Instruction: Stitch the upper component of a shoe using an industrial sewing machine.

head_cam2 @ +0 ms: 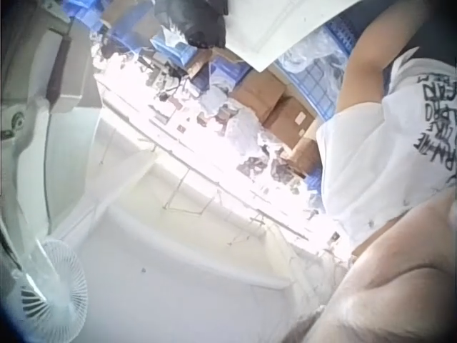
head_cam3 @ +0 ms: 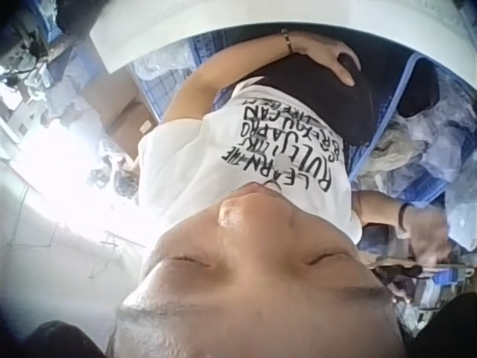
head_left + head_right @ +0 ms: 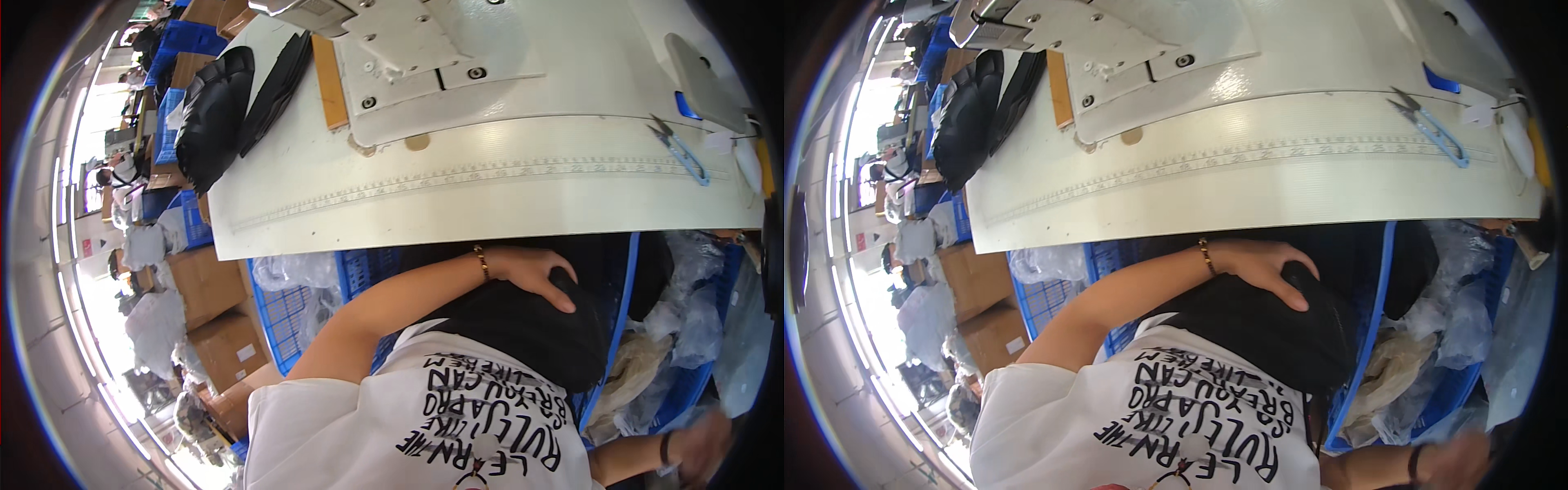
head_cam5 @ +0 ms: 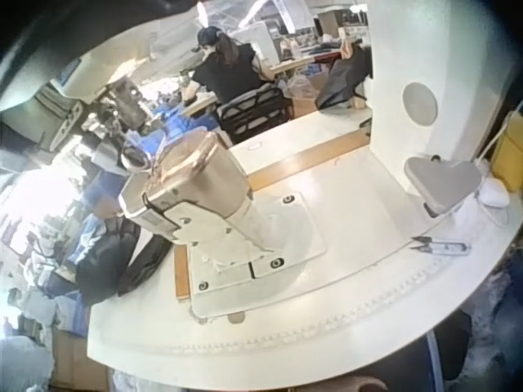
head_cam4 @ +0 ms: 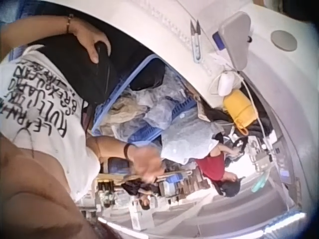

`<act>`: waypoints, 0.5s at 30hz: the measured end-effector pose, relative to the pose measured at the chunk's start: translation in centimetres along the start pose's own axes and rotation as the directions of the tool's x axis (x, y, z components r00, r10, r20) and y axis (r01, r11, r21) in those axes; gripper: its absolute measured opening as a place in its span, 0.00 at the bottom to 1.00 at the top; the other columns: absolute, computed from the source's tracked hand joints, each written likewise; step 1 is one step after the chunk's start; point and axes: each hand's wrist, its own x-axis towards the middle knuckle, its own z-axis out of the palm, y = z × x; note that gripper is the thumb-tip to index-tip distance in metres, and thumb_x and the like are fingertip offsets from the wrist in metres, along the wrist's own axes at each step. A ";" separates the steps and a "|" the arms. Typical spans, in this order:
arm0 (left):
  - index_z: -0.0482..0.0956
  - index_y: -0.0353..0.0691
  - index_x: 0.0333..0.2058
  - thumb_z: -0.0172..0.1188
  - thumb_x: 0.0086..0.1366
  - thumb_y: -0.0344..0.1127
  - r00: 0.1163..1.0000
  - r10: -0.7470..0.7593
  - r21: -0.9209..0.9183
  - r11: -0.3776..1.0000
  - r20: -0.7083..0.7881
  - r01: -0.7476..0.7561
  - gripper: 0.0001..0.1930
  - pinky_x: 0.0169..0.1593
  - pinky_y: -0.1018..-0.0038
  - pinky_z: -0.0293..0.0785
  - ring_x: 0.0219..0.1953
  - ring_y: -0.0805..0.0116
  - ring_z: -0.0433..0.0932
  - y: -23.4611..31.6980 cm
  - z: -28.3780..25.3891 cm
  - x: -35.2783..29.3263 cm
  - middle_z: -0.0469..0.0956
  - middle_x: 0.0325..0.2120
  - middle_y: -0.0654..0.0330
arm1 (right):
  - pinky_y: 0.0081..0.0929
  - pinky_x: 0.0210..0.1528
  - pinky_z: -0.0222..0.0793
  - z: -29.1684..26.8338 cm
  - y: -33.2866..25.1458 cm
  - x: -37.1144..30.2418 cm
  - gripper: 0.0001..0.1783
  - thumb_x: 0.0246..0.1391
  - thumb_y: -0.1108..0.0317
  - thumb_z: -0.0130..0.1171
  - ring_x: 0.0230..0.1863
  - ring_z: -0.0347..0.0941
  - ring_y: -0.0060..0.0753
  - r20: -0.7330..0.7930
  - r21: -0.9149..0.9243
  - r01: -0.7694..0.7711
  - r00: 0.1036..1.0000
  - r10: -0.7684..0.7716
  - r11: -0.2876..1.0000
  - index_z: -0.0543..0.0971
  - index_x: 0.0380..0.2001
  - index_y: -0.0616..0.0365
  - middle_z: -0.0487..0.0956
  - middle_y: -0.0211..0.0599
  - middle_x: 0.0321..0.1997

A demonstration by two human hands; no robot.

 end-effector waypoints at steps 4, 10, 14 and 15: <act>0.73 0.33 0.45 0.67 0.44 0.52 0.999 0.042 -0.183 0.982 0.001 -0.041 0.34 0.46 0.76 0.68 0.42 0.66 0.73 1.3 1.3 0.0 0.76 0.38 0.52 | 0.35 0.55 0.57 -1.8 8.9 -11.4 0.14 0.56 0.59 0.49 0.44 0.66 0.31 -0.487 0.336 -0.763 0.361 0.795 0.552 0.69 0.40 0.56 0.71 0.34 0.38; 0.75 0.31 0.40 0.72 0.38 0.47 0.976 0.212 -0.235 0.947 -0.048 -0.217 0.32 0.38 0.79 0.72 0.33 0.69 0.76 4.1 2.1 -1.7 0.78 0.31 0.55 | 0.23 0.49 0.62 4.5 10.8 -17.3 0.16 0.59 0.56 0.44 0.43 0.67 0.26 -0.683 0.448 -0.816 -0.049 0.728 0.366 0.69 0.41 0.57 0.70 0.33 0.38; 0.75 0.31 0.38 0.73 0.35 0.44 0.940 0.333 -0.150 0.928 -0.076 -0.341 0.31 0.35 0.79 0.73 0.28 0.70 0.77 5.6 2.7 -2.7 0.79 0.27 0.54 | 0.24 0.56 0.58 5.4 9.8 -15.6 0.23 0.59 0.54 0.41 0.52 0.66 0.30 -0.538 0.644 -0.658 -0.027 0.843 0.390 0.67 0.50 0.58 0.70 0.40 0.51; 0.75 0.31 0.37 0.73 0.34 0.44 0.928 0.364 -0.127 0.919 -0.082 -0.372 0.31 0.34 0.79 0.73 0.28 0.68 0.78 6.0 2.8 -2.9 0.79 0.26 0.54 | 0.26 0.56 0.59 4.9 9.6 -16.2 0.24 0.60 0.53 0.40 0.51 0.67 0.30 -0.552 0.615 -0.676 0.000 0.834 0.407 0.66 0.51 0.58 0.70 0.40 0.50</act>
